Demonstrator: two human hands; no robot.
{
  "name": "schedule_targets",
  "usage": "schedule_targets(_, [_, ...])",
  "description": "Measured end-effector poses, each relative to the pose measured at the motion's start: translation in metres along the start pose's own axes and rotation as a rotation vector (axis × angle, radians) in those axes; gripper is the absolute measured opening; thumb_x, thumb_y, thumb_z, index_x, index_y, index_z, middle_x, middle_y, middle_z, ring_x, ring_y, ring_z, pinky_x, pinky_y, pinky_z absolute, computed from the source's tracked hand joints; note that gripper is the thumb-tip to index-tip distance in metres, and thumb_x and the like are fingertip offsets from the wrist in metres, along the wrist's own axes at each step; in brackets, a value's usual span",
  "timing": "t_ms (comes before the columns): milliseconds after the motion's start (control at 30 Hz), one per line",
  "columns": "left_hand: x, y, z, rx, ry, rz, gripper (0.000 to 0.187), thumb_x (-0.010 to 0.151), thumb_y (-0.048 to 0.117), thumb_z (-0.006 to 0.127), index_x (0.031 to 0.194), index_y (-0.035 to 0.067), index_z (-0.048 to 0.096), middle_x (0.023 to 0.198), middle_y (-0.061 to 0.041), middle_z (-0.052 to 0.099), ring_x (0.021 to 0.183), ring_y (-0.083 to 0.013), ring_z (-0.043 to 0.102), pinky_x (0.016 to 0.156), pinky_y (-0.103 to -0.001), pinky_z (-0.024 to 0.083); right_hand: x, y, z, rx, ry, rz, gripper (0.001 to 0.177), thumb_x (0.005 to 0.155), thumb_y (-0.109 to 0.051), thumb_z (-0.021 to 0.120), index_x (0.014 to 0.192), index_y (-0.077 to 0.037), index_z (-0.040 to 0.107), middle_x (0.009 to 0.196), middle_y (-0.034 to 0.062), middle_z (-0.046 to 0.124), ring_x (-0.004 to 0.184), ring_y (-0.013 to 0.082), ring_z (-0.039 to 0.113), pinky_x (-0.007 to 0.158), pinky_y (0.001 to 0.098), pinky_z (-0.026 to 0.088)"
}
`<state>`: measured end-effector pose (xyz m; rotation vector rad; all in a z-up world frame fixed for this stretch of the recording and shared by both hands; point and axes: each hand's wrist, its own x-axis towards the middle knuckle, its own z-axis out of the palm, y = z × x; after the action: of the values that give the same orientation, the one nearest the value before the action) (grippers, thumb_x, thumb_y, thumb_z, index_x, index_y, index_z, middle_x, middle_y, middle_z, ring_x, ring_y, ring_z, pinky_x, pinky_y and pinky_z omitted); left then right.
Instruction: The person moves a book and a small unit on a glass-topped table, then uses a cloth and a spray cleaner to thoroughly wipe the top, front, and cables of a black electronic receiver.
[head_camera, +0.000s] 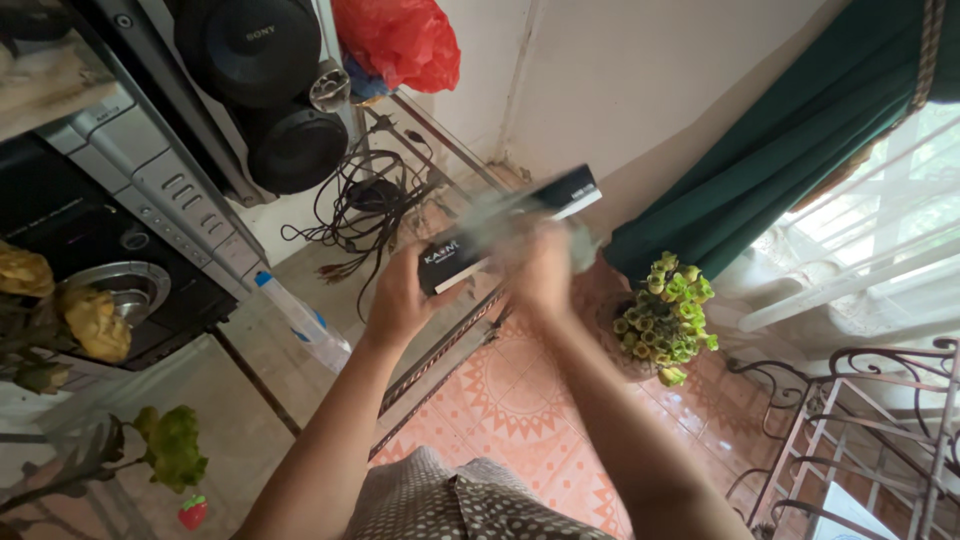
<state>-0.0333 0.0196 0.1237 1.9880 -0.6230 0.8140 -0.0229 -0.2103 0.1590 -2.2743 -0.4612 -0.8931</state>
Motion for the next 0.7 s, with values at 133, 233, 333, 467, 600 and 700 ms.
schedule_targets(133, [0.003,0.000,-0.003,-0.213,-0.110,-0.096,0.052,0.085,0.040,0.084,0.122,0.008,0.065,0.113,-0.012,0.075,0.102,-0.0301,0.074,0.091,-0.040,0.060,0.007,-0.075,0.018,-0.244,-0.567,0.179,0.028,0.087,-0.012,0.067,0.106,-0.029,0.076,0.114,0.0020,0.073,0.100,0.0189,0.065,0.096,0.0458,0.046])
schedule_targets(233, [0.007,0.006,-0.013,-0.080,-0.042,-0.140,0.062,0.081,0.039,0.087,0.121,0.003,0.057,0.109,-0.018,0.070,0.100,-0.0351,0.069,0.084,-0.042,0.056,0.043,-0.046,-0.019,-0.414,-0.462,0.460,0.052,0.078,-0.026,0.078,0.121,-0.004,0.058,0.111,0.0143,0.060,0.102,0.0259,0.059,0.086,0.0400,0.052])
schedule_targets(333, [0.011,0.014,-0.014,-0.086,-0.011,-0.043,0.061,0.084,0.038,0.088,0.122,0.004,0.054,0.111,-0.018,0.068,0.103,-0.0343,0.069,0.088,-0.042,0.056,0.042,-0.018,-0.030,-0.096,-0.039,0.532,0.035,0.092,-0.019,0.068,0.123,-0.004,0.059,0.117,0.0126,0.059,0.101,0.0239,0.062,0.086,0.0384,0.054])
schedule_targets(467, [0.014,0.013,-0.016,-0.197,-0.039,-0.179,0.067,0.077,0.037,0.088,0.125,0.002,0.056,0.110,-0.019,0.071,0.100,-0.0360,0.071,0.084,-0.042,0.057,-0.003,-0.045,0.017,-0.044,-0.139,0.018,0.032,0.083,-0.013,0.073,0.114,-0.013,0.065,0.112,0.0111,0.062,0.103,0.0261,0.061,0.087,0.0413,0.051])
schedule_targets(600, [0.017,0.008,-0.020,-0.154,-0.058,-0.163,0.070,0.076,0.039,0.089,0.125,0.002,0.053,0.108,-0.020,0.071,0.097,-0.0375,0.072,0.081,-0.043,0.057,0.005,-0.028,0.010,-0.033,-0.428,0.190,0.020,0.084,-0.018,0.074,0.103,-0.013,0.077,0.110,0.0079,0.069,0.099,0.0245,0.063,0.086,0.0442,0.051])
schedule_targets(700, [0.016,0.012,-0.022,-0.096,-0.064,-0.164,0.066,0.082,0.039,0.087,0.127,0.004,0.054,0.111,-0.019,0.071,0.100,-0.0367,0.073,0.081,-0.042,0.058,0.023,0.036,-0.025,-0.263,-0.033,0.215,0.021,0.099,-0.028,0.064,0.114,-0.012,0.065,0.108,0.0120,0.068,0.093,0.0244,0.062,0.077,0.0418,0.057])
